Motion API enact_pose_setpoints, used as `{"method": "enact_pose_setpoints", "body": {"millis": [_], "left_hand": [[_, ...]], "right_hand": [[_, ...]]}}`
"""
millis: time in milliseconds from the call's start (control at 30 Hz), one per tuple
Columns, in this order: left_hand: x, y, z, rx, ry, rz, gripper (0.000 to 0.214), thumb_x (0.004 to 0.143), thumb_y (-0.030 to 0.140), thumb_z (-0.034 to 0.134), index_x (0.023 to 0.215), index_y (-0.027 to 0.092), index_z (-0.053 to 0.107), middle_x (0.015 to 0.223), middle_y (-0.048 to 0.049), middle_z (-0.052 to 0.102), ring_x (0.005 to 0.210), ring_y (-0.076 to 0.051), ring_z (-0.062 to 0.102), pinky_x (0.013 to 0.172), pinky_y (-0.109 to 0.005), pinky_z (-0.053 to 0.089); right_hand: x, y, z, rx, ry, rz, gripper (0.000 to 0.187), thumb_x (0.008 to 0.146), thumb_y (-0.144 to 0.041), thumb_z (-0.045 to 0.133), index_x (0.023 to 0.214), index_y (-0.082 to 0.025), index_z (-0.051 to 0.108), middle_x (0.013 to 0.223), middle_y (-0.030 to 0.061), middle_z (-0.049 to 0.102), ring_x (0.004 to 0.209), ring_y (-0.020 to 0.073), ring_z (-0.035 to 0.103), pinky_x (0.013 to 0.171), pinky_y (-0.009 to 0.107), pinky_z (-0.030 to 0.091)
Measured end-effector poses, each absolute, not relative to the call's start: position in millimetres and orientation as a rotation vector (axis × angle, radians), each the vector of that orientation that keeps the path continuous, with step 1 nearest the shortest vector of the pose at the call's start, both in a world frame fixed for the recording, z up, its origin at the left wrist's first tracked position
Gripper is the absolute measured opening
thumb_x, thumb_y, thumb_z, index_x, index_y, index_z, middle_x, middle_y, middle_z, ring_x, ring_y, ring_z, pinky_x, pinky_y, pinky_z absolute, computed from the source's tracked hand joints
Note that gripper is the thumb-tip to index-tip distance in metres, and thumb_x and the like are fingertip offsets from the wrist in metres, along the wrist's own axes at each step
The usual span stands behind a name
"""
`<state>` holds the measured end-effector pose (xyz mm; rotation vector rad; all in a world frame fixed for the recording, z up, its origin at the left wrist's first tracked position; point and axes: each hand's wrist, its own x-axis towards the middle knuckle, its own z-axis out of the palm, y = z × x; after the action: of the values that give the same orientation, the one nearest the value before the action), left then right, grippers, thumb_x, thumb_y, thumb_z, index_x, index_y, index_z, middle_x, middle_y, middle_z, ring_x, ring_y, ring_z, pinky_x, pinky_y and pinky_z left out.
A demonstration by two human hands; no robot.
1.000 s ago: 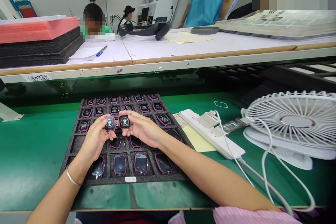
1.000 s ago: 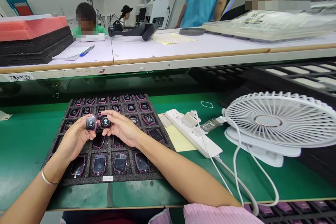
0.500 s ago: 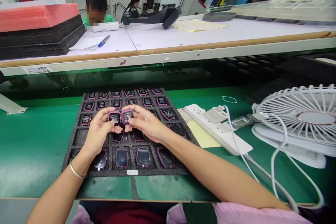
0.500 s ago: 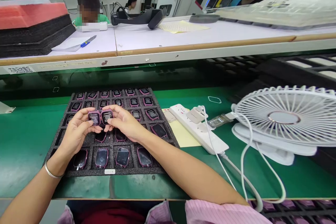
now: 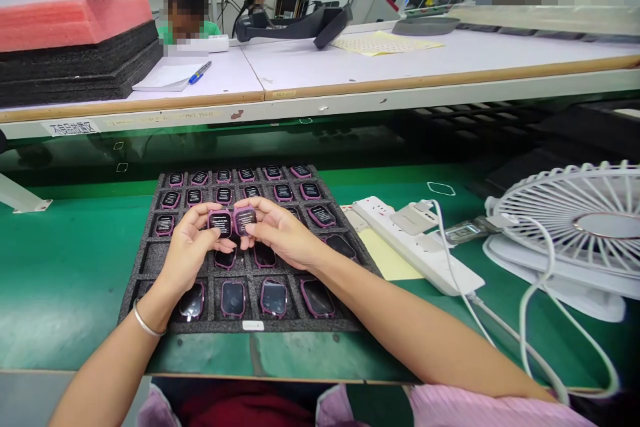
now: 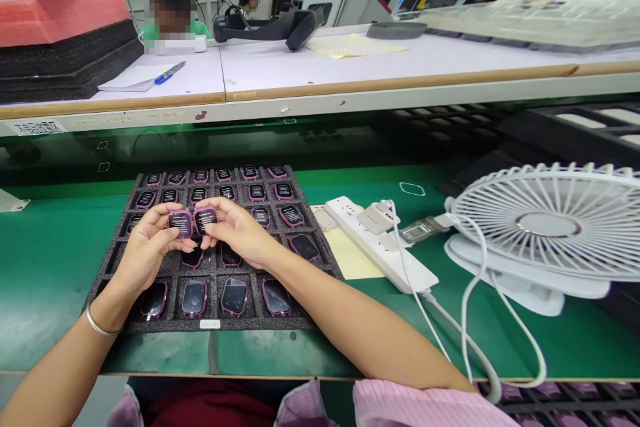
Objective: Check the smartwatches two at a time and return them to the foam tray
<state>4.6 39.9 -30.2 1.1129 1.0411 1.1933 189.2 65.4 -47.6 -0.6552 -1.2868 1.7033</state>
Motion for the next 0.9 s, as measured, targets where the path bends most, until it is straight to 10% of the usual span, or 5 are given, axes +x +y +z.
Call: {"method": "enact_pose_setpoints", "body": {"millis": [900], "left_hand": [[4.7,40.2,-31.1,1.058,0.987,1.17,0.033,0.078,0.031,0.07,0.106,0.017,0.058,0.088,-0.0009,0.069,0.059,-0.016,0.072,0.06,-0.029,0.063]], "right_hand": [[188.3,66.8,-51.2,-0.693,-1.261,1.702,0.031,0.083,-0.027,0.073,0.109,-0.021,0.058,0.078,-0.004,0.06,0.056,0.0085,0.056,0.057,0.025,0.046]]}}
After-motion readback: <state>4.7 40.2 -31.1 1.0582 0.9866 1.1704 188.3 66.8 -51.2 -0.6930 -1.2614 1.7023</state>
